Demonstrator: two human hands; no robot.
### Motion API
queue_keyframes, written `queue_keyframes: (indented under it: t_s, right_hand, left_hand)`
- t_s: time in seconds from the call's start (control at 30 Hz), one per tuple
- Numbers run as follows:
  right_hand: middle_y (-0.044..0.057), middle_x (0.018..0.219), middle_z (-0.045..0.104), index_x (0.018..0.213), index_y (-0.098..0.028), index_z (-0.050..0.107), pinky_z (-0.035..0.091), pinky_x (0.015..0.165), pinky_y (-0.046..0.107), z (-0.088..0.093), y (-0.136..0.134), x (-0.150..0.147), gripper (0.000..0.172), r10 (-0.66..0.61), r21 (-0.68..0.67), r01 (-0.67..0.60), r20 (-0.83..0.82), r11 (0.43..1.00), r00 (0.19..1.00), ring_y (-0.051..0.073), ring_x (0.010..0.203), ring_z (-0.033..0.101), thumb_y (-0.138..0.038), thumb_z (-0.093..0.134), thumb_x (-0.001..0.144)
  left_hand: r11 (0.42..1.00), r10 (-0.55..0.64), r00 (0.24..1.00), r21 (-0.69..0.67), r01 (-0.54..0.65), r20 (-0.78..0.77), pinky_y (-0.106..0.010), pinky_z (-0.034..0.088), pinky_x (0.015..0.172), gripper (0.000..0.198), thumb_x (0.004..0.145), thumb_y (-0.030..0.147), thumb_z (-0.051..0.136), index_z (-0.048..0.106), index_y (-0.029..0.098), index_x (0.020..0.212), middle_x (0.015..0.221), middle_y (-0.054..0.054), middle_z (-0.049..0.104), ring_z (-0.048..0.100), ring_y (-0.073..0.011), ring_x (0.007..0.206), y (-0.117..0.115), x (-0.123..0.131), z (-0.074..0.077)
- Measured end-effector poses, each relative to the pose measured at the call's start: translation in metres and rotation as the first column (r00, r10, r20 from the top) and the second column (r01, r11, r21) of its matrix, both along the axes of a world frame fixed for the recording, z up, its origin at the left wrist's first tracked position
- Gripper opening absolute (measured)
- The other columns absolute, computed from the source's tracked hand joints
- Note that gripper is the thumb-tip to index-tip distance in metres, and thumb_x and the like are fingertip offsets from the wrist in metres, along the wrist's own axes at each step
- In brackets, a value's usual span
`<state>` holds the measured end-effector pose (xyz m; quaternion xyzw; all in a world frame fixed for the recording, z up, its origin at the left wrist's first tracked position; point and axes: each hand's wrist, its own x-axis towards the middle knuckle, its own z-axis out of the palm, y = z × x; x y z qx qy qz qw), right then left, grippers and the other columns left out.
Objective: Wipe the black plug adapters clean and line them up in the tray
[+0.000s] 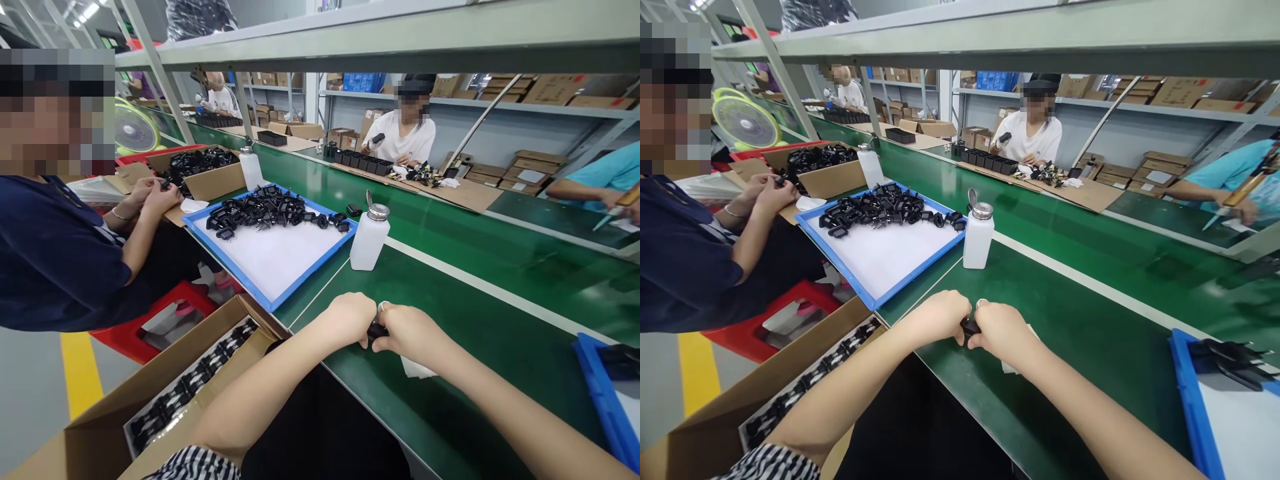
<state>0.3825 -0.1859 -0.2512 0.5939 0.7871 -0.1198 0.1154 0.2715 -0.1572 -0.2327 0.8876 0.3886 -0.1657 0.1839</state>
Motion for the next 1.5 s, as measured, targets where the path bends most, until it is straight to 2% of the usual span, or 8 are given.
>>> queue_keyframes:
  t_s: [0.3,0.4,0.53,0.67,0.8,1.03,1.3,1.5]
  right_hand:
    - [0.001,0.071,0.054,0.067,-0.019,0.059,0.031,0.041,0.023,-0.008,-0.01,0.006,0.011,0.023,0.091,-0.013,-0.108,0.996,0.994,0.013,0.052,0.051,-0.03,0.059,0.062]
    - [0.0,0.069,0.058,0.073,-0.02,0.061,0.038,0.047,0.022,-0.002,0.001,0.029,0.016,0.093,-0.071,-0.111,-0.22,0.991,0.971,0.015,0.059,0.054,-0.029,0.061,0.06]
    - [0.003,0.079,0.062,0.078,-0.018,0.062,0.042,0.06,0.023,0.006,0.043,0.082,0.018,-0.133,-0.111,0.106,-0.269,0.988,0.954,0.017,0.071,0.056,-0.025,0.057,0.062]
    - [0.007,0.07,0.061,0.082,-0.013,0.061,0.041,0.051,0.024,0.0,0.108,0.115,0.026,-0.457,-0.12,0.441,-0.221,0.889,0.861,0.017,0.064,0.056,-0.031,0.048,0.07]
    - [0.012,0.093,0.057,0.097,-0.009,0.053,0.041,0.062,0.024,-0.019,0.171,0.114,0.036,-0.519,0.037,0.547,-0.271,0.836,0.811,0.02,0.084,0.053,-0.033,0.041,0.074]
    - [0.019,0.111,0.042,0.109,-0.007,0.041,0.04,0.071,0.029,-0.046,0.234,0.087,0.049,-0.568,0.236,0.66,-0.358,0.713,0.741,0.025,0.1,0.044,-0.041,0.038,0.074]
    - [0.018,0.093,0.052,0.092,-0.006,0.052,0.045,0.058,0.027,-0.038,0.238,0.099,0.038,-0.594,0.178,0.675,-0.352,0.716,0.723,0.024,0.078,0.055,-0.029,0.056,0.062]
    - [0.019,0.104,0.043,0.113,-0.009,0.034,0.046,0.044,0.025,-0.003,0.174,0.123,0.061,-0.62,0.111,0.699,-0.379,0.707,0.687,0.017,0.065,0.056,-0.032,0.056,0.061]
  left_hand:
    - [0.997,0.047,0.998,0.056,-0.049,0.044,-0.028,0.043,0.058,0.016,0.062,0.019,0.059,0.061,0.011,0.076,0.073,-0.011,0.06,0.058,-0.0235,0.07,-0.011,-0.001,-0.003]
    - [0.989,0.085,0.966,0.094,-0.111,0.243,-0.032,0.043,0.064,0.022,0.064,0.023,0.056,0.059,0.015,0.085,0.083,-0.009,0.059,0.056,-0.0241,0.076,-0.016,-0.016,-0.02]
    - [0.982,0.189,0.746,-0.147,-0.123,0.638,-0.027,0.039,0.078,0.036,0.065,0.031,0.055,0.053,0.022,0.099,0.101,-0.003,0.055,0.049,-0.018,0.092,-0.018,-0.025,-0.054]
    - [0.914,0.381,0.526,-0.396,-0.089,0.76,-0.023,0.037,0.078,0.023,0.068,0.027,0.05,0.057,0.021,0.089,0.092,0.0,0.057,0.051,-0.0125,0.085,-0.02,-0.018,-0.074]
    - [0.889,0.39,0.503,-0.457,0.012,0.771,-0.023,0.036,0.08,0.026,0.065,0.022,0.052,0.057,0.022,0.09,0.092,-0.002,0.053,0.05,-0.0119,0.085,-0.022,-0.01,-0.081]
    - [0.9,0.393,0.553,-0.429,-0.069,0.735,-0.022,0.037,0.075,0.022,0.055,0.02,0.061,0.061,0.024,0.076,0.078,0.001,0.057,0.05,-0.013,0.078,-0.018,0.001,-0.097]
    - [0.882,0.458,0.539,-0.437,-0.176,0.707,-0.022,0.039,0.073,0.018,0.048,0.019,0.063,0.062,0.024,0.066,0.07,0.003,0.058,0.052,-0.0125,0.07,-0.022,0.01,-0.099]
    - [0.892,0.448,0.529,-0.406,-0.202,0.721,-0.021,0.041,0.071,0.017,0.053,0.02,0.056,0.062,0.023,0.068,0.07,0.003,0.058,0.053,-0.0115,0.07,-0.028,0.01,-0.087]
